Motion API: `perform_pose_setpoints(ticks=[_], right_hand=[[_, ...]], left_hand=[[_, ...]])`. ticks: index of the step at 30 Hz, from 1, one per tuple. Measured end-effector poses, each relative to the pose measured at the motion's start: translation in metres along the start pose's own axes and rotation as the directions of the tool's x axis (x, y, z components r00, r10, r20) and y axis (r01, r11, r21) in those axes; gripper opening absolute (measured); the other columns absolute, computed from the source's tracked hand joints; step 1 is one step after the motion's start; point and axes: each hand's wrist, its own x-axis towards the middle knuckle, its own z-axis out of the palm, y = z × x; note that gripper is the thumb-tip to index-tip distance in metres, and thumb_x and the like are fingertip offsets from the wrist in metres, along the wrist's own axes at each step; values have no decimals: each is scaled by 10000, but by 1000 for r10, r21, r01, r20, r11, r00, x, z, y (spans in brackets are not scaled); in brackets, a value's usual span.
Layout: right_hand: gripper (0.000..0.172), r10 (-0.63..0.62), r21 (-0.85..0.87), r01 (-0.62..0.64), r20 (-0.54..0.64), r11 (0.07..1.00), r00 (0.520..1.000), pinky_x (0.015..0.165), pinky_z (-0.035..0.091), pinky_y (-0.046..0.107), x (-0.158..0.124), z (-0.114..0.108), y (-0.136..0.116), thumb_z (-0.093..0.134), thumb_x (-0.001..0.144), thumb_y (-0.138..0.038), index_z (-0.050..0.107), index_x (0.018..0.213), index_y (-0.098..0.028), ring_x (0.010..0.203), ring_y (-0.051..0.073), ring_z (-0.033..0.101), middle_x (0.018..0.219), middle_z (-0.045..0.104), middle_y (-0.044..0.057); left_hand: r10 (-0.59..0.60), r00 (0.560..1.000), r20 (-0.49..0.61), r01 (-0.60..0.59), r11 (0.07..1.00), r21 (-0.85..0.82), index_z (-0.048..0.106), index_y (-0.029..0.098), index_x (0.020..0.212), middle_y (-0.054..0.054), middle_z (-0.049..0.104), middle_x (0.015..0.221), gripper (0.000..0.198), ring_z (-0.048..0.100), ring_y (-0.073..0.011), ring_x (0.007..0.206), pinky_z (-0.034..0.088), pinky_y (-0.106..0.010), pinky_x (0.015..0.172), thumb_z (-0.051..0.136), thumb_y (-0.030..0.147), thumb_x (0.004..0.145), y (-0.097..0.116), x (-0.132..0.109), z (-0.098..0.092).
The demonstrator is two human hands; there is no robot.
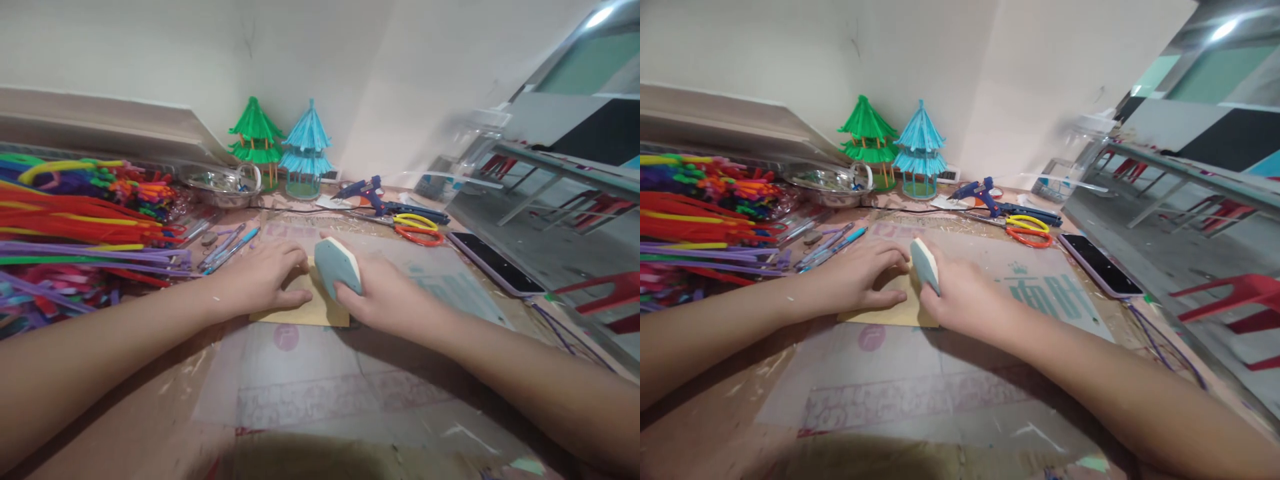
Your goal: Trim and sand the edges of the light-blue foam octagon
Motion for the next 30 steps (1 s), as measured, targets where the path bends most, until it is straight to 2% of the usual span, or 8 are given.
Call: perform_pose_setpoints(ticks=[6, 12, 15, 18, 21, 23, 26, 30], right_hand=[[602, 25, -79, -36, -143, 996, 989, 716, 494, 379, 17, 8, 6, 447, 806, -229, 405, 1398, -130, 851, 288, 656, 1009, 705, 148], [597, 16, -84, -16, 1, 996, 1000, 661, 493, 358, 5, 3, -2, 450, 803, -242, 427, 1392, -145, 742, 261, 659, 938, 718, 125], [572, 52, -125, -62, -80, 990, 995, 689, 492, 372, 12, 6, 1, 457, 797, -233, 456, 1359, -129, 778, 275, 657, 965, 714, 143], [513, -2, -114, -14, -139, 993, 990, 719, 487, 350, 16, 8, 4, 451, 790, -196, 506, 1296, -128, 835, 261, 648, 979, 709, 135], [514, -33, -71, 28, -65, 997, 997, 701, 486, 325, 9, 5, 1, 461, 794, -206, 504, 1304, -158, 788, 236, 651, 928, 716, 99], [569, 19, -84, -21, -26, 996, 999, 681, 487, 335, 8, 4, -1, 478, 790, -218, 460, 1355, -157, 755, 246, 658, 906, 719, 103], [605, 77, -134, -86, -72, 987, 994, 688, 487, 370, 14, 4, -1, 478, 797, -222, 418, 1393, -131, 778, 280, 664, 935, 717, 139], [609, -5, -95, 0, -51, 995, 999, 721, 486, 362, 10, 1, -4, 467, 802, -196, 405, 1406, -153, 832, 266, 663, 1012, 708, 138]], left_hand=[[-17, 1000, 14, 16, 999, 38, 581, 168, 988, -87, 598, 1106, 329, 552, -272, 1041, 418, -395, 871, 587, 447, 813, 0, -1, 2], [1, 1000, 10, -1, 1000, 12, 566, 171, 985, -76, 601, 1068, 279, 559, -249, 1000, 424, -380, 861, 570, 403, 830, 3, -3, 0], [-12, 1000, 19, 11, 999, 31, 567, 166, 1003, -85, 588, 1103, 302, 550, -263, 1036, 421, -390, 885, 578, 413, 830, 3, -3, 1], [-20, 1000, 16, 19, 999, 32, 569, 167, 1009, -87, 589, 1109, 323, 547, -268, 1054, 424, -386, 889, 585, 433, 826, 2, -3, 1], [0, 1000, 7, 0, 1000, 20, 562, 166, 994, -83, 596, 1084, 293, 555, -254, 1020, 428, -382, 882, 566, 412, 835, 3, -3, 1], [7, 1000, 7, -8, 1000, 24, 558, 163, 991, -85, 594, 1083, 279, 555, -251, 1012, 427, -383, 881, 557, 395, 836, 3, -3, 1], [-12, 1000, 13, 12, 999, 45, 564, 168, 994, -88, 589, 1092, 293, 551, -262, 1031, 426, -384, 875, 564, 412, 831, 4, -3, 1], [-18, 1000, 2, 18, 999, 35, 570, 176, 972, -79, 598, 1062, 259, 559, -254, 1013, 425, -380, 866, 570, 393, 830, 5, -3, 0]])
